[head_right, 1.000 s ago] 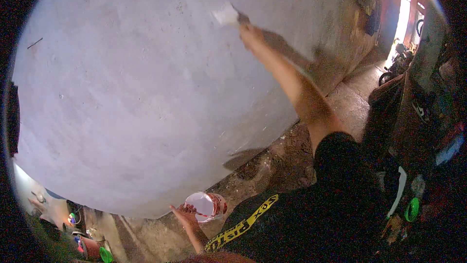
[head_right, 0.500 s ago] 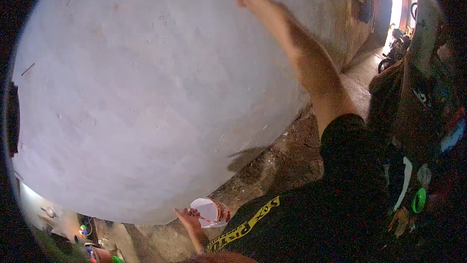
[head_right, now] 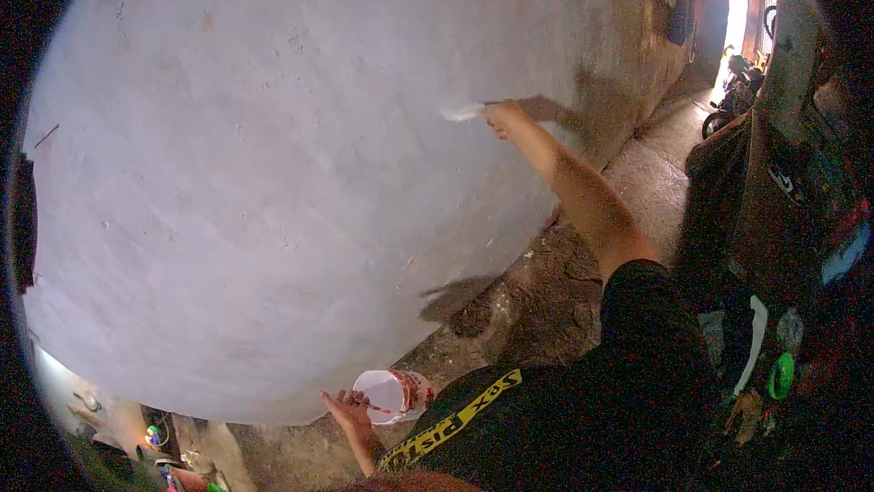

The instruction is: The person paints a wall by dipping a brush into a bucket of paint and applying it across the wall surface.

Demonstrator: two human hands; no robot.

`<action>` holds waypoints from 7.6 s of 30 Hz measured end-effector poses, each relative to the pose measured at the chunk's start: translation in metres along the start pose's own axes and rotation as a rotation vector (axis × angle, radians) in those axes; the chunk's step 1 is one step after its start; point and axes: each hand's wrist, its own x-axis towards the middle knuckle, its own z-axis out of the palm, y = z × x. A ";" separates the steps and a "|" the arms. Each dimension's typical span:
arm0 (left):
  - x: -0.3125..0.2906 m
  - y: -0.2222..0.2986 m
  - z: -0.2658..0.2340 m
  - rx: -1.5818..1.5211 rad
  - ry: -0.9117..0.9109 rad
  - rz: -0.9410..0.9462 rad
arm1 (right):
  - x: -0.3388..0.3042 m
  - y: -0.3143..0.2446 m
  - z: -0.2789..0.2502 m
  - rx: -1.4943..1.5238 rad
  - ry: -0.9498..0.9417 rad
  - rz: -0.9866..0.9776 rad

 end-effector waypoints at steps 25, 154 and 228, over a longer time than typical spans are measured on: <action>0.001 -0.003 0.020 0.035 -0.007 -0.076 | -0.086 0.016 0.089 -0.068 -0.207 -0.067; 0.033 0.071 0.106 0.728 -0.419 0.246 | -0.288 0.312 0.359 -0.968 -1.261 -0.794; 0.034 -0.048 0.208 0.064 -0.204 -0.117 | 0.140 -0.096 -0.081 -0.221 0.189 -0.384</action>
